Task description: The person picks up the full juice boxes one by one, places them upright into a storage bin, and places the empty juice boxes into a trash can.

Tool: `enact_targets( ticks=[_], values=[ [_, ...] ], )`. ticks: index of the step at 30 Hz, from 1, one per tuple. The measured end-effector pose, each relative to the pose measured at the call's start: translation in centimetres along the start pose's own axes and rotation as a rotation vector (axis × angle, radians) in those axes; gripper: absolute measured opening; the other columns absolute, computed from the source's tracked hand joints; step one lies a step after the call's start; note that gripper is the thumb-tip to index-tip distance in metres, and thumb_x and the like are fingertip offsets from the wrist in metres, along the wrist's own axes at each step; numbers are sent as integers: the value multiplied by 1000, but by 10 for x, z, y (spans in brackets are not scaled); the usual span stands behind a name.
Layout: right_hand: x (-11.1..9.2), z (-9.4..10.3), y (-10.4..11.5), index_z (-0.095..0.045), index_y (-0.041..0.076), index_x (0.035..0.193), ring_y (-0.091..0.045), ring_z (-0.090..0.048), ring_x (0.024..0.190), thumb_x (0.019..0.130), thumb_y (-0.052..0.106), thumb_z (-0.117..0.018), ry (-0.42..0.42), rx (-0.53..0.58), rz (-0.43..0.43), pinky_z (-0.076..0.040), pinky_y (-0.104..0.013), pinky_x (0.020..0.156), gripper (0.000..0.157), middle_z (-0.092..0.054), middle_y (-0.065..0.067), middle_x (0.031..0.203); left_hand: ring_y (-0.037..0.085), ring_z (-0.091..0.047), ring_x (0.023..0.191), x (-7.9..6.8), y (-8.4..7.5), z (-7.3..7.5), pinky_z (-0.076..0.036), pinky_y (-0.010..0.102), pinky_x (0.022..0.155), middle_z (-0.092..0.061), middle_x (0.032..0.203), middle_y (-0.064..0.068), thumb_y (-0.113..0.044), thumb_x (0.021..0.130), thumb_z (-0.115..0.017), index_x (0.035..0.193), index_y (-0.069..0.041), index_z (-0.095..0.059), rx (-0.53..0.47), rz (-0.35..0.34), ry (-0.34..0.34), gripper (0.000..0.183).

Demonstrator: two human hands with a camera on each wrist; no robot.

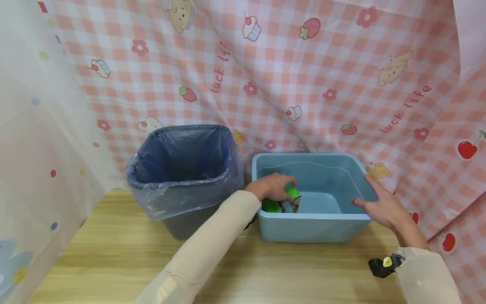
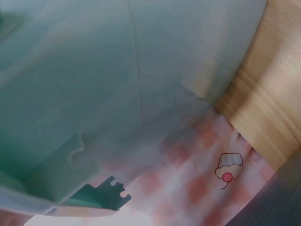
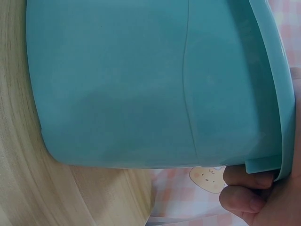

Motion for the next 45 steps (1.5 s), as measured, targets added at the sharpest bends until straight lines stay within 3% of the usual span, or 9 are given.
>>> enact_targets(
  ticks=[10,15,22,33,45],
  values=[
    [1,-4,1,11,9,156,-69,-23,125,97,55,-53,6,6,18,-27,-80,91,99,-6,-47,150,10,-52,121,-13,-4,10,-43,23,91,-54,140,-3,-32,99,-60,139,-23,-50,-60,-62,-26,42],
    [1,-3,-1,12,9,156,-69,-26,123,98,53,-53,8,7,22,-28,-80,90,98,-7,-48,149,8,-55,109,-23,-8,19,-44,22,86,-60,129,0,-31,100,-59,137,-22,-51,-132,-128,-74,39],
    [1,-2,0,12,8,156,-67,-27,120,98,52,-52,15,3,12,-28,-80,89,97,-9,-49,147,8,-57,100,-37,-6,27,-46,23,83,-63,117,0,-30,99,-61,133,-22,-54,-171,-142,-132,36],
    [0,-3,0,13,8,155,-68,-28,118,99,50,-51,12,3,16,-29,-80,88,96,-8,-51,145,4,-59,93,-63,-10,24,-45,19,82,-64,122,5,-26,101,-57,134,-20,-54,-211,-247,-159,33],
    [3,-3,-4,16,11,155,-70,-25,119,97,55,-51,28,23,-5,-29,-80,87,98,-4,-51,145,2,-62,84,-94,-2,27,-48,15,74,-65,105,-6,-24,99,-61,130,-20,-56,-353,-316,-188,31]
  ],
)
Point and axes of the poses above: each hand's wrist, its own x-axis towards the middle knuckle, its own z-axis out of the back of the hand, y = z × x, the point moved 7 cm from there along x, towards the middle knuckle
